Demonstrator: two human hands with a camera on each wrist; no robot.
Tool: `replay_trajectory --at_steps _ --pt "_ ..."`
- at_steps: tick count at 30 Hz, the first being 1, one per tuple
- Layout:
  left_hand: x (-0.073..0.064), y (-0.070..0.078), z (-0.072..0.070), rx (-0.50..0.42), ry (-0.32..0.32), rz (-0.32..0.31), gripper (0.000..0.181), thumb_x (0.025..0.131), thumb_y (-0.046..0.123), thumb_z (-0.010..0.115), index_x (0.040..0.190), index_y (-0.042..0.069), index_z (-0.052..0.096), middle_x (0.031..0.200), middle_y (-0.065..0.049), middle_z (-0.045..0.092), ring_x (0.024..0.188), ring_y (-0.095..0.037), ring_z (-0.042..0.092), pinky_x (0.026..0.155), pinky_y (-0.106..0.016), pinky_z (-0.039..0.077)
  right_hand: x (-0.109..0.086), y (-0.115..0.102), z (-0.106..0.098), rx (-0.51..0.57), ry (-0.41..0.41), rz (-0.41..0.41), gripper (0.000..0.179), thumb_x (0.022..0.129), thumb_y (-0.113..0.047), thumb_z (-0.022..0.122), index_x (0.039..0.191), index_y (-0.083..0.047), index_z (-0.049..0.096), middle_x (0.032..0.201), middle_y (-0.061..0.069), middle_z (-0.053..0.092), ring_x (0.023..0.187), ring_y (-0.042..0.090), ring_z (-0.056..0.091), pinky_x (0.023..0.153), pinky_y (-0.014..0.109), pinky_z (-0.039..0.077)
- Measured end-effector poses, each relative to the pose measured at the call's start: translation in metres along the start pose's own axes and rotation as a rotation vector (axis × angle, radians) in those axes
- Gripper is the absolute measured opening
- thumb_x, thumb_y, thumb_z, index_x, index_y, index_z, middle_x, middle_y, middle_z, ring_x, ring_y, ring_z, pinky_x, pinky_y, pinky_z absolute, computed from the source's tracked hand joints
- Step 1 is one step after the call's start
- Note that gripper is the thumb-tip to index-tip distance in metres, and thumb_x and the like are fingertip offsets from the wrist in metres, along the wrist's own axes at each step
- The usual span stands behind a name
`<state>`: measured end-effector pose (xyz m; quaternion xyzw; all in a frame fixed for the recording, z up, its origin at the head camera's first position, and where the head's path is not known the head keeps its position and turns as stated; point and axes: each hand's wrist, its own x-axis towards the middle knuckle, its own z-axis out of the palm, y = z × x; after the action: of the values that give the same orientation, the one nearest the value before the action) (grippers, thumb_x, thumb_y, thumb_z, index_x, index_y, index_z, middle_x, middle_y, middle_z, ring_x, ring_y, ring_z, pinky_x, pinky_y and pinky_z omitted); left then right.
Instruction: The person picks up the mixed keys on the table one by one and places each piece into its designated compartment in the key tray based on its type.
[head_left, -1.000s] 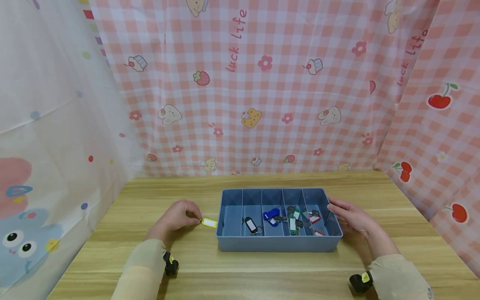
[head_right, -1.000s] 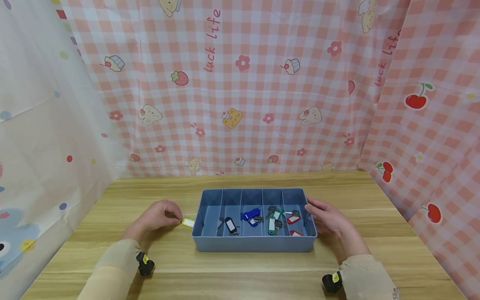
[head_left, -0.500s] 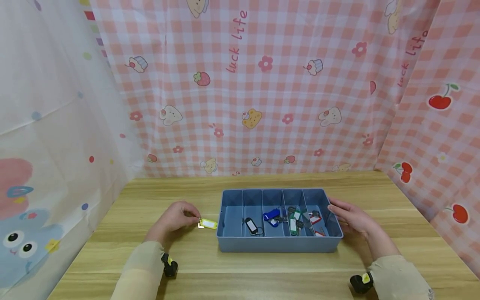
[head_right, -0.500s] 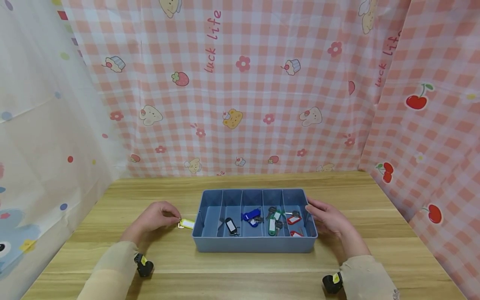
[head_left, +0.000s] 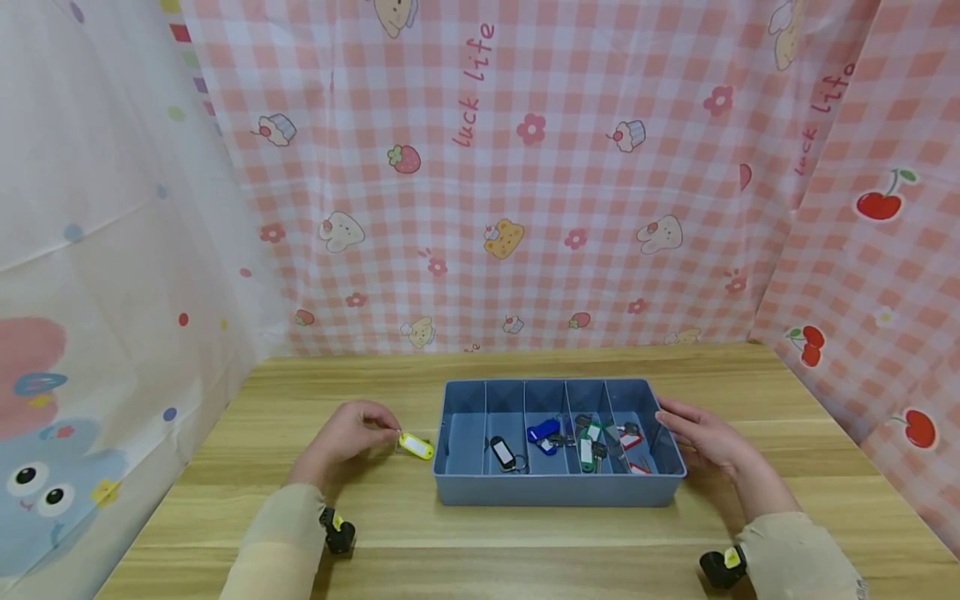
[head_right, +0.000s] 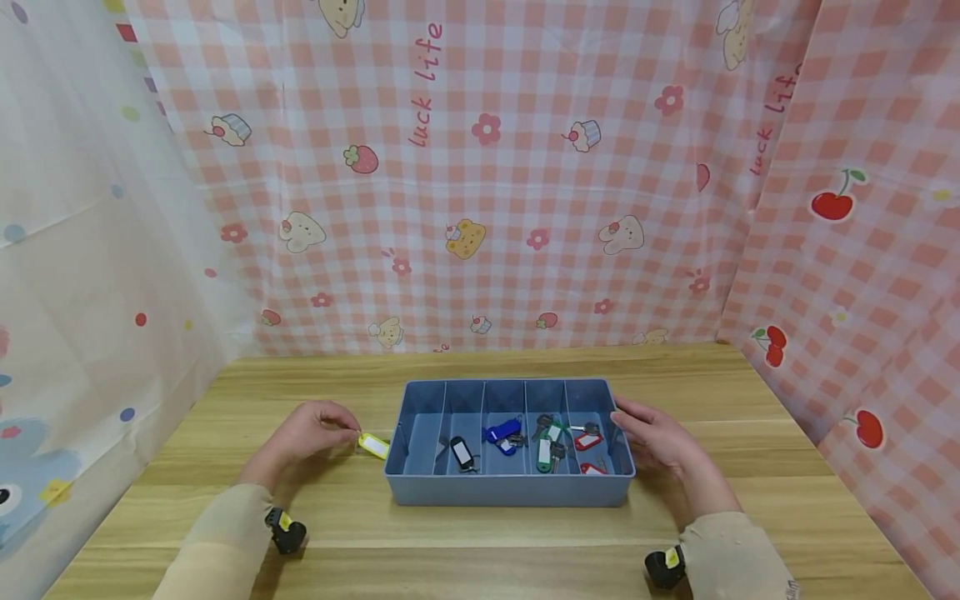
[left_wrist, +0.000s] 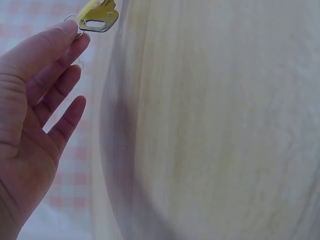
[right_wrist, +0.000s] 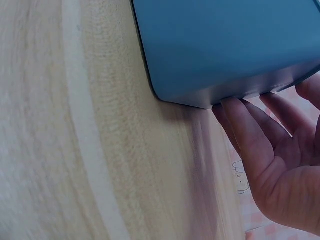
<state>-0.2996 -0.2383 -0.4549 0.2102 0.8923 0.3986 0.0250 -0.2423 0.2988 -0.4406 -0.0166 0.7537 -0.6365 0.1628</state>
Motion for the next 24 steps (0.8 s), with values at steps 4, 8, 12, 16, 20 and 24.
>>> replay_trajectory --at_steps 4,8,12,16,20,24 --pt "-0.0009 0.0015 0.0004 -0.001 0.027 -0.023 0.004 0.087 0.009 0.076 0.087 0.005 0.076 0.089 -0.001 0.071 0.085 -0.016 0.063 0.079 -0.036 0.050 -0.0003 0.0007 -0.0001 0.004 -0.004 -0.006 0.070 0.104 -0.029 0.051 0.154 0.004 0.015 0.147 0.032 0.035 0.111 0.013 0.060 0.088 0.038 0.054" --pt "-0.0021 0.0033 0.0007 0.003 0.047 -0.042 0.004 0.088 0.009 0.075 0.088 0.005 0.076 0.090 0.000 0.071 0.087 -0.016 0.063 0.081 -0.038 0.050 -0.0001 0.0006 0.0002 0.001 0.004 0.000 0.070 0.104 -0.030 0.052 0.154 0.003 0.015 0.148 0.032 0.034 0.111 0.012 0.060 0.088 0.038 0.054" --pt "-0.0026 0.0041 0.0011 -0.014 0.070 -0.049 0.006 0.088 0.011 0.076 0.088 0.004 0.075 0.089 0.000 0.071 0.088 -0.017 0.063 0.082 -0.038 0.050 -0.0001 0.0005 0.0004 0.000 0.004 0.002 0.072 0.104 -0.031 0.053 0.154 0.003 0.016 0.148 0.032 0.034 0.112 0.012 0.059 0.089 0.038 0.053" --pt "-0.0031 0.0048 0.0004 -0.017 0.088 -0.045 0.007 0.088 0.012 0.075 0.088 0.005 0.075 0.089 0.001 0.071 0.088 -0.017 0.063 0.083 -0.039 0.050 -0.0001 0.0009 0.0001 0.009 0.000 -0.005 0.071 0.104 -0.030 0.053 0.154 0.004 0.016 0.147 0.032 0.035 0.111 0.012 0.060 0.088 0.038 0.054" --pt "-0.0040 0.0058 0.0000 -0.015 0.096 -0.043 0.004 0.089 0.009 0.073 0.086 0.008 0.076 0.089 0.001 0.071 0.090 -0.018 0.063 0.085 -0.041 0.050 0.0004 0.0020 -0.0003 0.014 -0.014 -0.021 0.069 0.105 -0.029 0.051 0.154 0.004 0.015 0.147 0.033 0.035 0.112 0.014 0.060 0.088 0.038 0.054" --pt "-0.0037 0.0056 0.0002 -0.013 0.104 -0.039 0.007 0.089 0.007 0.073 0.085 0.011 0.076 0.088 0.002 0.071 0.089 -0.017 0.063 0.083 -0.040 0.050 0.0015 0.0018 -0.0003 0.008 -0.001 -0.010 0.070 0.104 -0.030 0.052 0.154 0.003 0.016 0.148 0.032 0.034 0.113 0.014 0.059 0.089 0.038 0.053"
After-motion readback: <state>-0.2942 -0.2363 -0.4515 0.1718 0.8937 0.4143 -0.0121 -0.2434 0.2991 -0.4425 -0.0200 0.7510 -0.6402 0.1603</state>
